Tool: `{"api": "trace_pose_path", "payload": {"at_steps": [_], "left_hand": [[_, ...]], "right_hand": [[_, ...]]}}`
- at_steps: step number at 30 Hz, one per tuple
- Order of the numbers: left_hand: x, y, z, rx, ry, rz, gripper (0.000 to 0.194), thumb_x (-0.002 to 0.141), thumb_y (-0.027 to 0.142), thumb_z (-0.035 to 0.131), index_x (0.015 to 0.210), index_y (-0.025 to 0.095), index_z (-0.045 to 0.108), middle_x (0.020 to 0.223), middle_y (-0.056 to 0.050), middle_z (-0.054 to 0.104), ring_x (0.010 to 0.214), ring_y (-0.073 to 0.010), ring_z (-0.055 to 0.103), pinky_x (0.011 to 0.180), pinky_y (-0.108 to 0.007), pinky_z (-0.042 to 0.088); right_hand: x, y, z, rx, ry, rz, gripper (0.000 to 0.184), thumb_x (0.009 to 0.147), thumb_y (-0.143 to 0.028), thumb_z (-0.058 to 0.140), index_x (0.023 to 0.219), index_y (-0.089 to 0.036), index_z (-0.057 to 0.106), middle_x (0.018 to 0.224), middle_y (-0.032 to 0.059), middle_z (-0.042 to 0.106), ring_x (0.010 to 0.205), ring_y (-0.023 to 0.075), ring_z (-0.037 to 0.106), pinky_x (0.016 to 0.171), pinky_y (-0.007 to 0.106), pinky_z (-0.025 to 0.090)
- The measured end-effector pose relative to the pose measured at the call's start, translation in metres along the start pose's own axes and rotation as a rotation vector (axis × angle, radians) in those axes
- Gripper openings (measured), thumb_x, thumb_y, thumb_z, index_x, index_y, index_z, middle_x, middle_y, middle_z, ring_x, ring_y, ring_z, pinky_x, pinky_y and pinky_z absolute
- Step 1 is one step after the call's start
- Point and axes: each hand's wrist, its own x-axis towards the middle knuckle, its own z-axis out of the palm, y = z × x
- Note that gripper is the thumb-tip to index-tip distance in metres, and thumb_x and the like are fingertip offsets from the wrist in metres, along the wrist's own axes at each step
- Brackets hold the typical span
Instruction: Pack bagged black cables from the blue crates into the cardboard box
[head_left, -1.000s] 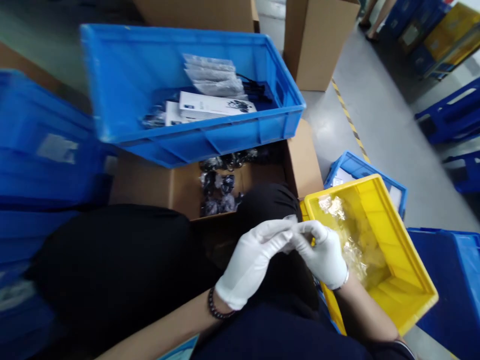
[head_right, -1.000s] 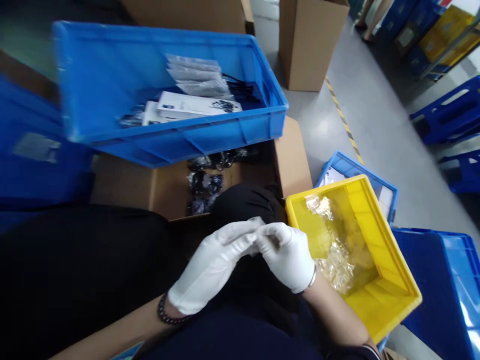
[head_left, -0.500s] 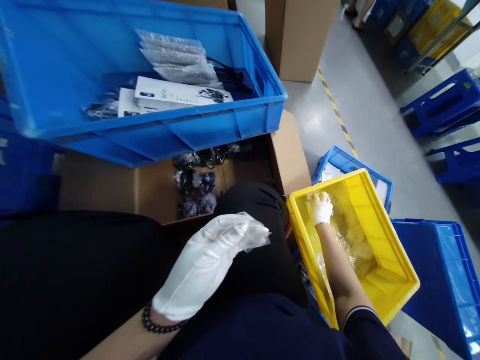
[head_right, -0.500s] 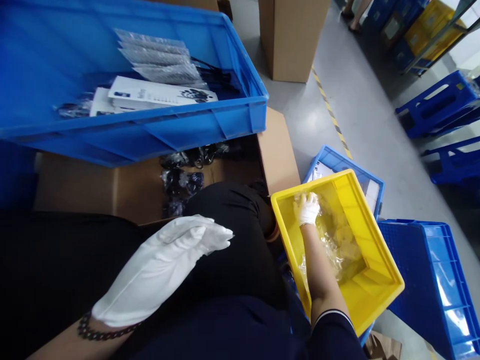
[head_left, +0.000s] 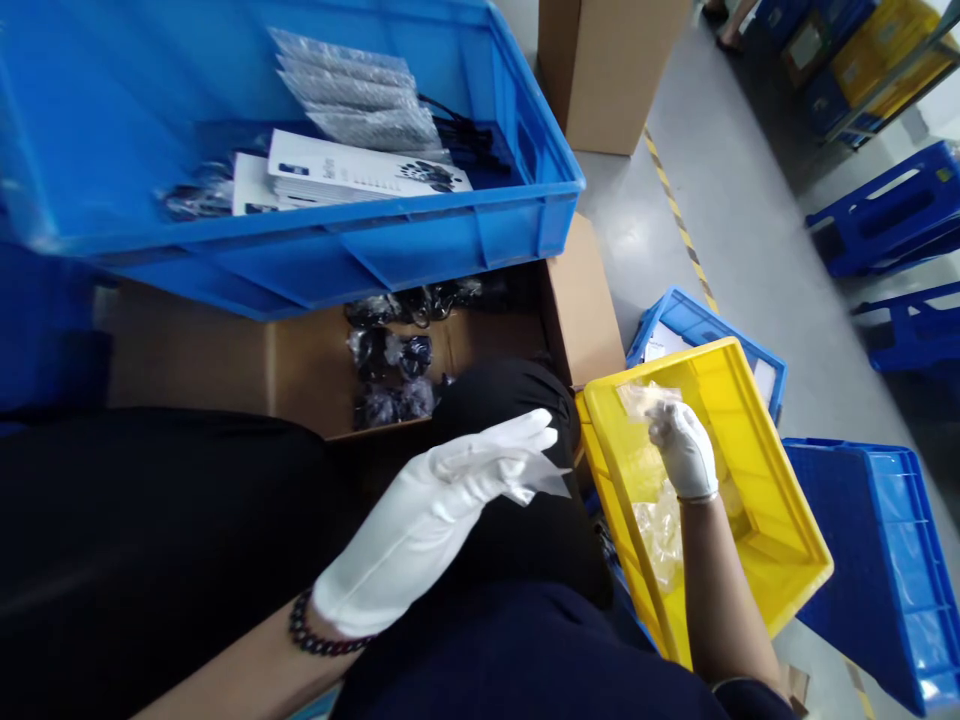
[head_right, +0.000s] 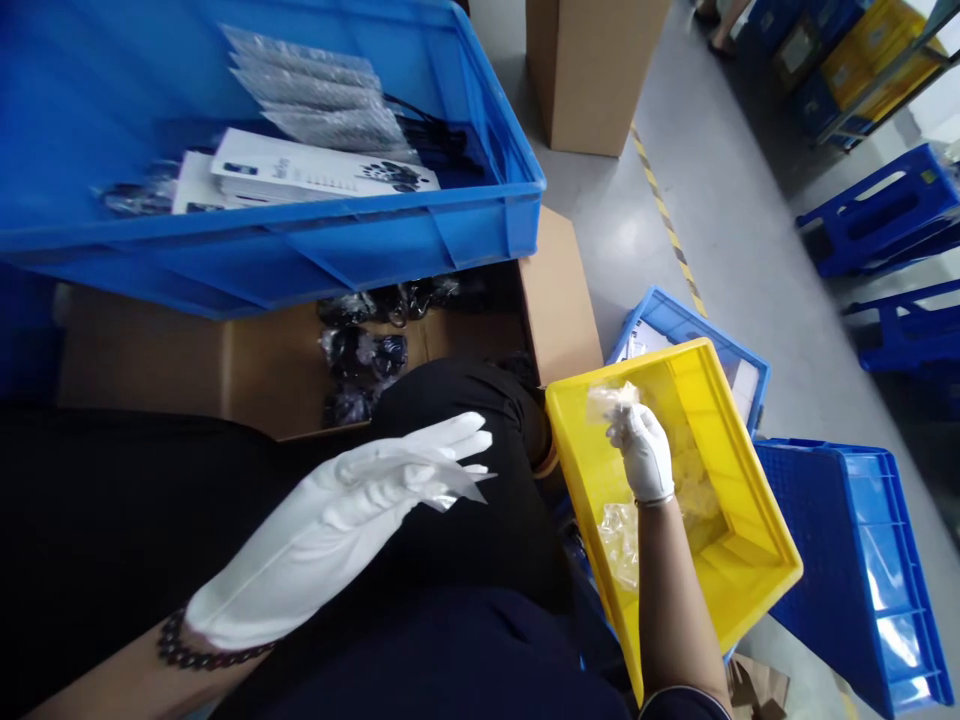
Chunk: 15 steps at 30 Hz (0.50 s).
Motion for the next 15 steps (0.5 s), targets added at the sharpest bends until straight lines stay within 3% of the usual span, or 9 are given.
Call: {"api": "trace_pose_path", "payload": {"at_steps": [2, 4, 6, 8, 11, 15], "left_hand": [[-0.001, 0.000, 0.006, 0.034, -0.100, -0.013, 0.020, 0.079, 0.039, 0.077, 0.090, 0.023, 0.080, 0.149, -0.006, 0.049, 0.135, -0.0320, 0.050, 0.087, -0.024, 0.057], [-0.001, -0.003, 0.010, 0.063, -0.194, -0.026, 0.019, 0.081, 0.037, 0.075, 0.090, 0.021, 0.080, 0.152, -0.007, 0.045, 0.137, -0.0324, 0.047, 0.088, -0.025, 0.057], [0.001, -0.009, 0.013, 0.093, -0.187, -0.012, 0.019, 0.083, 0.035, 0.073, 0.092, 0.020, 0.080, 0.139, -0.010, 0.058, 0.123, -0.0290, 0.060, 0.083, -0.026, 0.058], [0.002, -0.014, 0.011, 0.122, -0.087, 0.024, 0.018, 0.084, 0.035, 0.072, 0.089, 0.018, 0.079, 0.112, -0.010, 0.073, 0.096, -0.0229, 0.071, 0.078, -0.026, 0.058], [0.001, -0.010, 0.003, 0.055, 0.105, 0.097, 0.017, 0.076, 0.035, 0.080, 0.079, 0.018, 0.078, 0.082, -0.007, 0.076, 0.070, -0.0195, 0.071, 0.069, -0.024, 0.059], [-0.003, 0.010, -0.017, -0.067, 0.271, 0.192, 0.026, 0.054, 0.029, 0.093, 0.063, 0.014, 0.075, 0.066, -0.008, 0.072, 0.056, -0.0188, 0.067, 0.057, -0.022, 0.057]], "right_hand": [[-0.028, -0.019, 0.026, -0.053, -0.162, -0.058, 0.032, 0.082, -0.052, 0.072, 0.085, -0.020, 0.069, 0.075, 0.0006, 0.070, 0.057, 0.0090, 0.056, 0.054, 0.020, 0.044], [-0.055, -0.036, 0.055, -0.169, -0.345, -0.108, 0.026, 0.086, -0.047, 0.070, 0.088, -0.021, 0.072, 0.076, 0.0016, 0.072, 0.061, 0.0119, 0.061, 0.059, 0.024, 0.049], [-0.074, -0.045, 0.081, -0.300, -0.475, -0.175, 0.020, 0.088, -0.042, 0.070, 0.090, -0.022, 0.074, 0.082, 0.0021, 0.074, 0.071, 0.0147, 0.066, 0.067, 0.027, 0.053], [-0.077, -0.045, 0.095, -0.412, -0.517, -0.249, 0.017, 0.087, -0.040, 0.071, 0.090, -0.024, 0.076, 0.086, 0.0016, 0.075, 0.075, 0.0154, 0.068, 0.072, 0.027, 0.054], [-0.044, -0.031, 0.080, -0.539, -0.346, -0.296, 0.025, 0.086, -0.045, 0.069, 0.094, -0.023, 0.076, 0.085, 0.0019, 0.075, 0.070, 0.0148, 0.067, 0.070, 0.027, 0.055], [0.037, 0.000, 0.006, -0.923, 0.122, -0.161, 0.031, 0.090, -0.045, 0.057, 0.099, -0.020, 0.073, 0.089, 0.0047, 0.075, 0.079, 0.0174, 0.068, 0.079, 0.029, 0.052]]}}
